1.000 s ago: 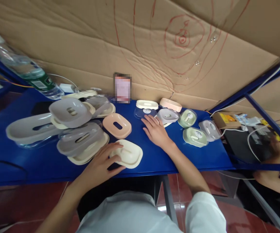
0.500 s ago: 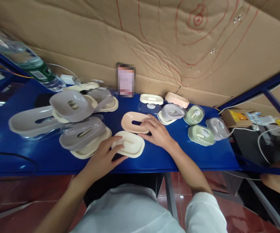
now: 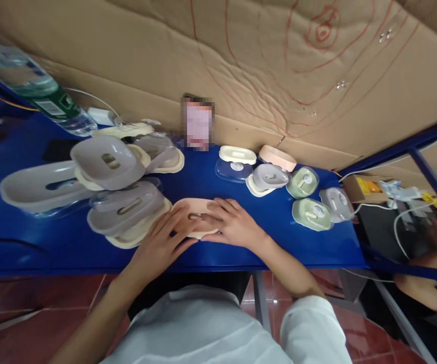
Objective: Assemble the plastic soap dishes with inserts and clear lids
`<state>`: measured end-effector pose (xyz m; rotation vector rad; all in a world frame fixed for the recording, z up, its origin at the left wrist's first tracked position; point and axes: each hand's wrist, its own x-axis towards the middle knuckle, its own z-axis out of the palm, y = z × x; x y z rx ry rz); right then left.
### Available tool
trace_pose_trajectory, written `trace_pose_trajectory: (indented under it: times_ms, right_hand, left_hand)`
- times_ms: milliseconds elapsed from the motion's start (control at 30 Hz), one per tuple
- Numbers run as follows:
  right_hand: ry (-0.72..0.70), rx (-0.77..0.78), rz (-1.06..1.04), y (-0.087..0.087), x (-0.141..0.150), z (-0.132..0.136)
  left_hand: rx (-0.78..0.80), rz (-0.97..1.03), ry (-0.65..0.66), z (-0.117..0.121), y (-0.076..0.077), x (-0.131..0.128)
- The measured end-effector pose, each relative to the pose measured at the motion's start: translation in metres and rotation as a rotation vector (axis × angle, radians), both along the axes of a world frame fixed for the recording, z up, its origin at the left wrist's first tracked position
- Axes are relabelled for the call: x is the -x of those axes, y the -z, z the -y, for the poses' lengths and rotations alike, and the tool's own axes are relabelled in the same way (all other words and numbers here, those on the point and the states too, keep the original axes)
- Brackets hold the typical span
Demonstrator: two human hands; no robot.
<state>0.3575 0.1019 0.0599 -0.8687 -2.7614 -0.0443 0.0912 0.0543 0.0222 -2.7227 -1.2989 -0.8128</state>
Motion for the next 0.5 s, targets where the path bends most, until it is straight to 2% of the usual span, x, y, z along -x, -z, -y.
trace_pose_trajectory:
  times_ms: [100, 233, 400, 500]
  right_hand:
    - [-0.050, -0.063, -0.029, 0.001, 0.000, -0.002]
    - [-0.090, -0.035, -0.013, 0.002, 0.006, -0.002]
    - [-0.148, -0.189, -0.120, 0.017, 0.002, -0.008]
    - [-0.098, -0.158, -0.295, 0.021, -0.010, -0.019]
  left_hand:
    - [-0.004, -0.001, 0.004, 0.001, 0.000, 0.001]
    - [-0.085, -0.060, 0.010, -0.006, -0.008, 0.002]
    - [-0.209, -0.380, 0.116, -0.023, -0.030, -0.006]
    - [-0.255, -0.476, 0.206, -0.033, -0.037, -0.012]
